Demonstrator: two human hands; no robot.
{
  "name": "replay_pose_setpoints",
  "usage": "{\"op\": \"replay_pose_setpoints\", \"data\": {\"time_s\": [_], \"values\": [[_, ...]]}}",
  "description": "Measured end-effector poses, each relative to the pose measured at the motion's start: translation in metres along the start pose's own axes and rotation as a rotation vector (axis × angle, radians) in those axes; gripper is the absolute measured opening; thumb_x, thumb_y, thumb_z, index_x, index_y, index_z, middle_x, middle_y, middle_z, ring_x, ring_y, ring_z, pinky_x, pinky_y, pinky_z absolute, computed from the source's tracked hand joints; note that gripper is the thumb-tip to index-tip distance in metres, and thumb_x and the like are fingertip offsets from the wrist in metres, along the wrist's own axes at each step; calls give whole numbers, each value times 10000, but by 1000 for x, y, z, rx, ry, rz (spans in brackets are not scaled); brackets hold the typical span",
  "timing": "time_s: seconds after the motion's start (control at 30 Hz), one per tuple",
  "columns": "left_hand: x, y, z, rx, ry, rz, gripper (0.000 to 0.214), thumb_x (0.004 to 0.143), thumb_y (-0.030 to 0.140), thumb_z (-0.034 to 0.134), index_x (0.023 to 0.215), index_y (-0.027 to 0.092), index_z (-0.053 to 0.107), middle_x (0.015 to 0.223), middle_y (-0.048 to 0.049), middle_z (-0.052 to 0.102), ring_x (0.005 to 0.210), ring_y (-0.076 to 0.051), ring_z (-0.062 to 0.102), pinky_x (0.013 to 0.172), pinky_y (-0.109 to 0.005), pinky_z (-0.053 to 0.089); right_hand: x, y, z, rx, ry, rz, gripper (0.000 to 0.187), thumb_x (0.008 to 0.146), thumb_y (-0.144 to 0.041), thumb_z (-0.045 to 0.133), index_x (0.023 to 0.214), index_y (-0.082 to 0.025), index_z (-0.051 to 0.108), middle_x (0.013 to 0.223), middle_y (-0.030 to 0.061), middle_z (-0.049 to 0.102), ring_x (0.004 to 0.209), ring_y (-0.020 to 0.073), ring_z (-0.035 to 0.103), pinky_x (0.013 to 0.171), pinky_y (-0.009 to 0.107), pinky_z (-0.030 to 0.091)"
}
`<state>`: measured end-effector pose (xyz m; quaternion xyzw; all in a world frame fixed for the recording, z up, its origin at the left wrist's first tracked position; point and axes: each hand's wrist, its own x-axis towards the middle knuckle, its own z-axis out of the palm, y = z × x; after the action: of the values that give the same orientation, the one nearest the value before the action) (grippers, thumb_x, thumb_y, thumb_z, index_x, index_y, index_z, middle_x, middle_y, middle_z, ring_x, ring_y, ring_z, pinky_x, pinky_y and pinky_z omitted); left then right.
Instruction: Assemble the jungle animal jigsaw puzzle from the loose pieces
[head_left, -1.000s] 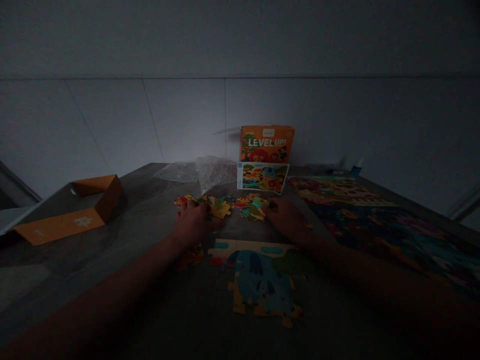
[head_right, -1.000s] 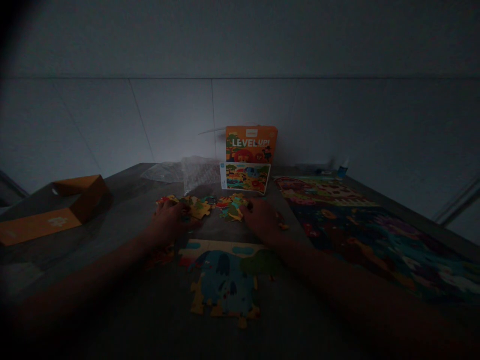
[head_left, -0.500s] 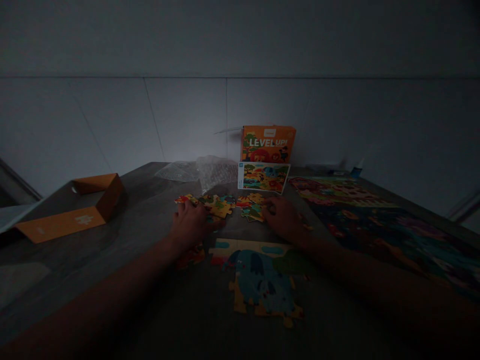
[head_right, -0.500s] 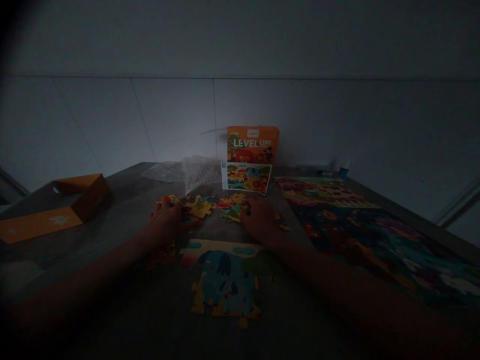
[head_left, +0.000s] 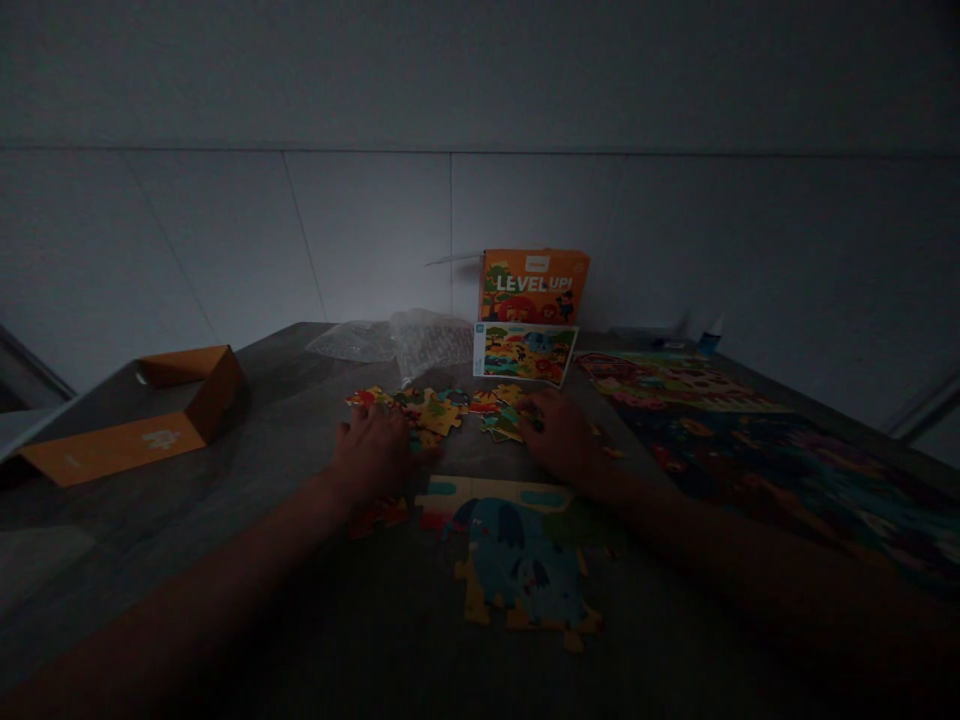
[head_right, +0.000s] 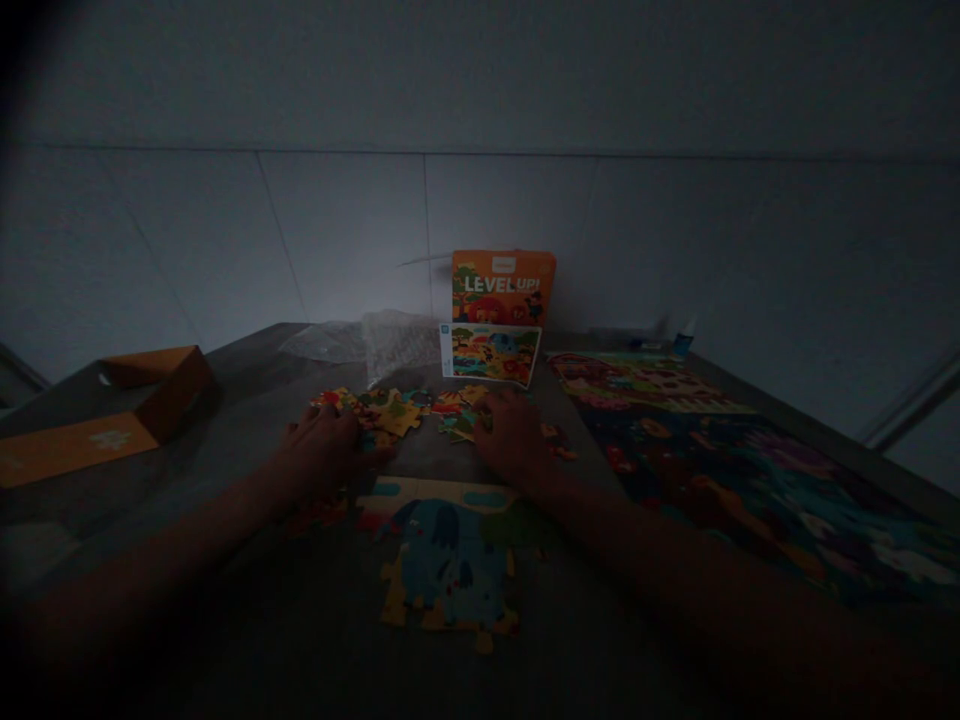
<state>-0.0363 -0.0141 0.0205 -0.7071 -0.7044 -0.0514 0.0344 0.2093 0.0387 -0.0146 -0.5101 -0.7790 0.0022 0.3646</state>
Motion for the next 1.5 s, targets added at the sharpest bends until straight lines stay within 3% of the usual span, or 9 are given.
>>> {"op": "replay_pose_setpoints", "data": {"time_s": [0.23, 0.43, 0.6, 0.73, 0.87, 0.97, 1.1, 1.23, 1.5], "values": [[5, -1, 8, -42, -9, 1, 607, 772, 703, 548, 940, 133, 675, 1178, -270, 585, 1171, -472, 515, 879, -573, 454, 0, -1, -1, 45, -25, -26, 176, 787, -101, 583, 934, -160, 661, 996, 112, 668, 957, 251, 611, 874, 407, 472], [10, 2, 4, -217, 43, 38, 402, 778, 539, 640, 944, 174, 612, 936, -148, 696, 853, -318, 658, 694, -408, 496, 0, -6, -2, 87, 37, -167, 108, 818, -144, 588, 903, -180, 645, 938, 89, 652, 949, 247, 594, 867, 400, 465], [0, 18, -2, -520, 230, 292, 144, 826, 321, 621, 882, 196, 576, 781, -23, 660, 683, -175, 600, 638, -284, 444, -5, -14, -7, 178, -12, -371, 178, 906, -289, 577, 1021, -180, 659, 969, 92, 657, 963, 237, 598, 873, 369, 457], [-8, 24, 1, -707, 226, 518, 169, 858, 371, 612, 911, 210, 605, 833, -1, 669, 749, -162, 602, 696, -276, 456, -10, -18, -9, 218, -155, -554, 267, 959, -345, 523, 1125, -180, 650, 967, 92, 670, 899, 209, 612, 810, 329, 464], [-7, 22, 4, -786, 204, 553, 215, 863, 378, 616, 984, 201, 597, 828, -7, 653, 788, -170, 607, 726, -288, 468, -12, -19, -7, 220, -214, -611, 225, 968, -335, 488, 976, -196, 664, 858, 64, 680, 814, 195, 609, 765, 314, 453], [-3, 20, 10, -783, 183, 499, 408, 834, 401, 661, 1161, 198, 527, 915, -31, 650, 861, -194, 613, 776, -322, 483, -11, -18, -7, 202, -131, -530, 207, 943, -281, 476, 869, -181, 642, 813, 70, 666, 779, 196, 591, 745, 317, 434], [2, 16, 20, -693, 116, 372, 811, 771, 457, 714, 1417, 174, 314, 1122, -117, 620, 1010, -265, 602, 868, -410, 497, -7, -14, -5, 203, -53, -265, 184, 904, -261, 498, 783, -173, 606, 738, 48, 629, 692, 174, 558, 659, 292, 394], [7, 12, 24, -479, 66, 345, 658, 750, 464, 708, 1295, 153, 508, 1203, -157, 601, 1167, -345, 538, 971, -475, 462, -3, -9, -2, 176, -35, -85, 188, 878, -255, 527, 715, -171, 568, 677, 21, 590, 620, 147, 516, 594, 269, 337], [31, -11, 28, -235, 268, 127, 525, 799, 372, 660, 1285, 194, 573, 1174, -133, 619, 1142, -309, 548, 1019, -442, 413, -1, -10, -3, 182, -35, 37, 202, 890, -259, 513, 744, -160, 612, 657, 22, 601, 604, 152, 544, 582, 271, 326]]}}
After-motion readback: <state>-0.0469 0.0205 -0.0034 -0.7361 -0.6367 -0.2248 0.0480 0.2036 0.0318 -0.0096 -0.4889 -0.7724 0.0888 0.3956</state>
